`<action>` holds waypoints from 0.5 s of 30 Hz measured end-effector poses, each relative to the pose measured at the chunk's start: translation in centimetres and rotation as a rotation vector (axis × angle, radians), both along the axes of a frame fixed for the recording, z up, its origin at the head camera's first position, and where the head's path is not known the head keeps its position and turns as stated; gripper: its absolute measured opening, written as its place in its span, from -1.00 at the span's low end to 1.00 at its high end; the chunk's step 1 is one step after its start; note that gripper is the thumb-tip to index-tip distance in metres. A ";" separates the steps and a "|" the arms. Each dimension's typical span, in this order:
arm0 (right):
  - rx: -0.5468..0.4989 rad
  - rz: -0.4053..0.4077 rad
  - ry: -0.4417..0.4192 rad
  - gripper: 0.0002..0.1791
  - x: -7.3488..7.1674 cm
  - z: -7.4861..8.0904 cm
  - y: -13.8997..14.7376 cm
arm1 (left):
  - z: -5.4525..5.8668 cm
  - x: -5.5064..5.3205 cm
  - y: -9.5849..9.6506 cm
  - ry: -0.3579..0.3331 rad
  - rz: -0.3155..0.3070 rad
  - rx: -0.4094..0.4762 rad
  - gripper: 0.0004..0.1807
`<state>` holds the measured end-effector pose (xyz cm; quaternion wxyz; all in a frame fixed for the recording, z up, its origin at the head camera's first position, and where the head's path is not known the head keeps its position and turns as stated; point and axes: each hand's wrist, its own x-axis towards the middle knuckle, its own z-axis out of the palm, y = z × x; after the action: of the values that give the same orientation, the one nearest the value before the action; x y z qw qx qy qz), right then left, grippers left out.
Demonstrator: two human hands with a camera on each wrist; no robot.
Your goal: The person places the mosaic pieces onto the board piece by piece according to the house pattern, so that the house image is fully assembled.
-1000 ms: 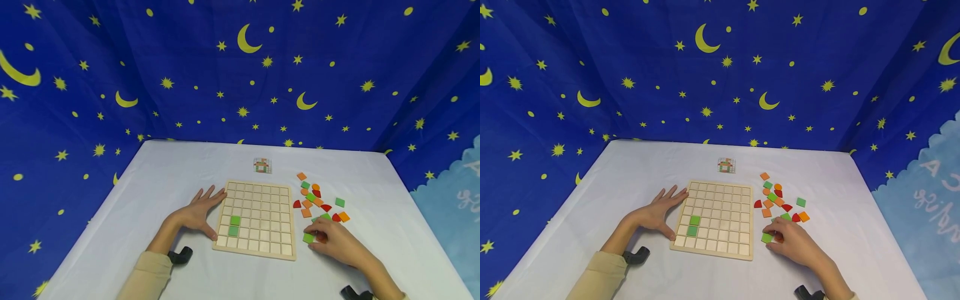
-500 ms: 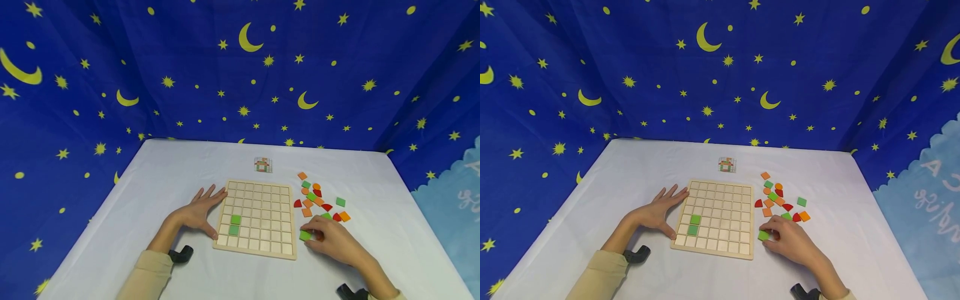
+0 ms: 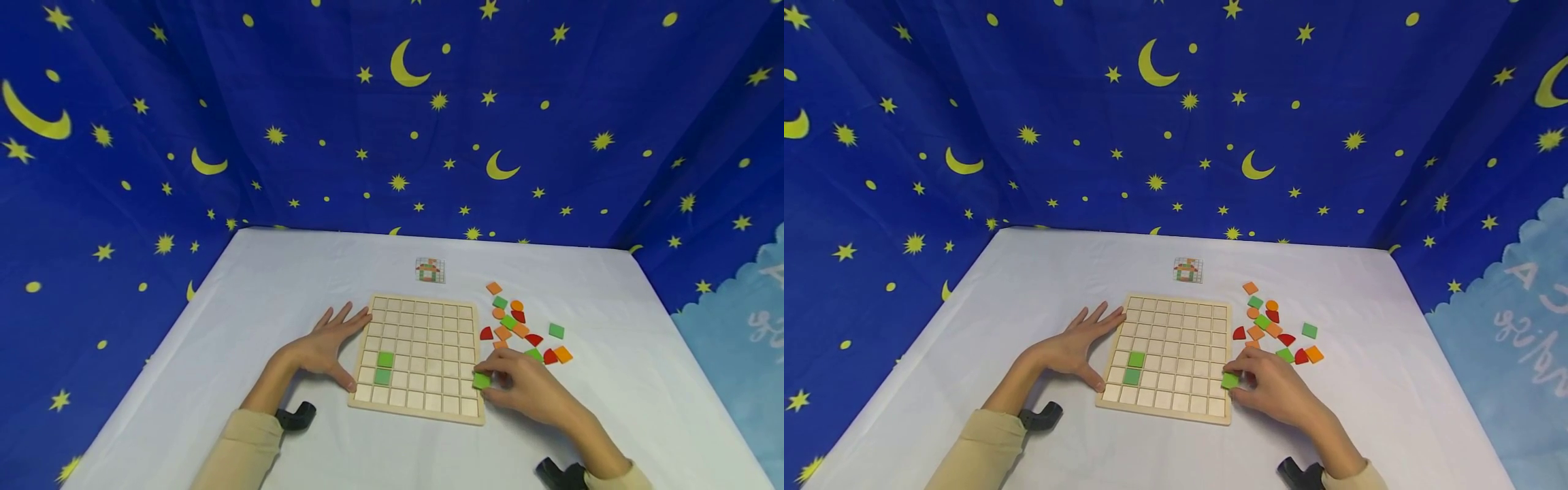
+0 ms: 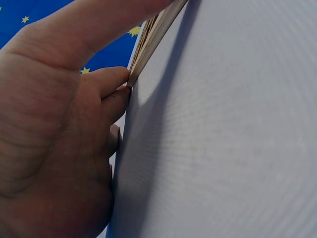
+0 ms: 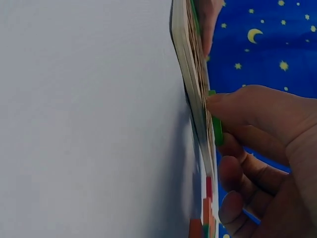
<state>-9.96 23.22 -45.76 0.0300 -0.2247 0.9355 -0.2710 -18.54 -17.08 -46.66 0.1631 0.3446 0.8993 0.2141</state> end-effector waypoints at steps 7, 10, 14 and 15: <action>-0.059 0.073 0.035 -0.68 -0.2 -0.6 -1.1 | 0.0 0.0 0.0 0.004 -0.006 -0.004 0.48; -0.057 0.080 0.038 -0.68 -0.3 -0.7 -1.5 | 0.0 0.1 0.0 -0.003 -0.007 0.000 0.47; -0.037 0.075 0.023 -0.68 -0.6 -0.4 -1.8 | -0.1 -0.1 0.0 -0.004 -0.003 0.004 0.48; -0.034 0.073 0.015 -0.68 -0.6 -0.3 -1.9 | -0.1 -0.1 -0.1 -0.002 -0.002 0.001 0.48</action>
<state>-10.59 21.33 -46.11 0.0288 -0.2612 0.9222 -0.2837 -18.64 -17.14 -46.77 0.1642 0.3454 0.8987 0.2149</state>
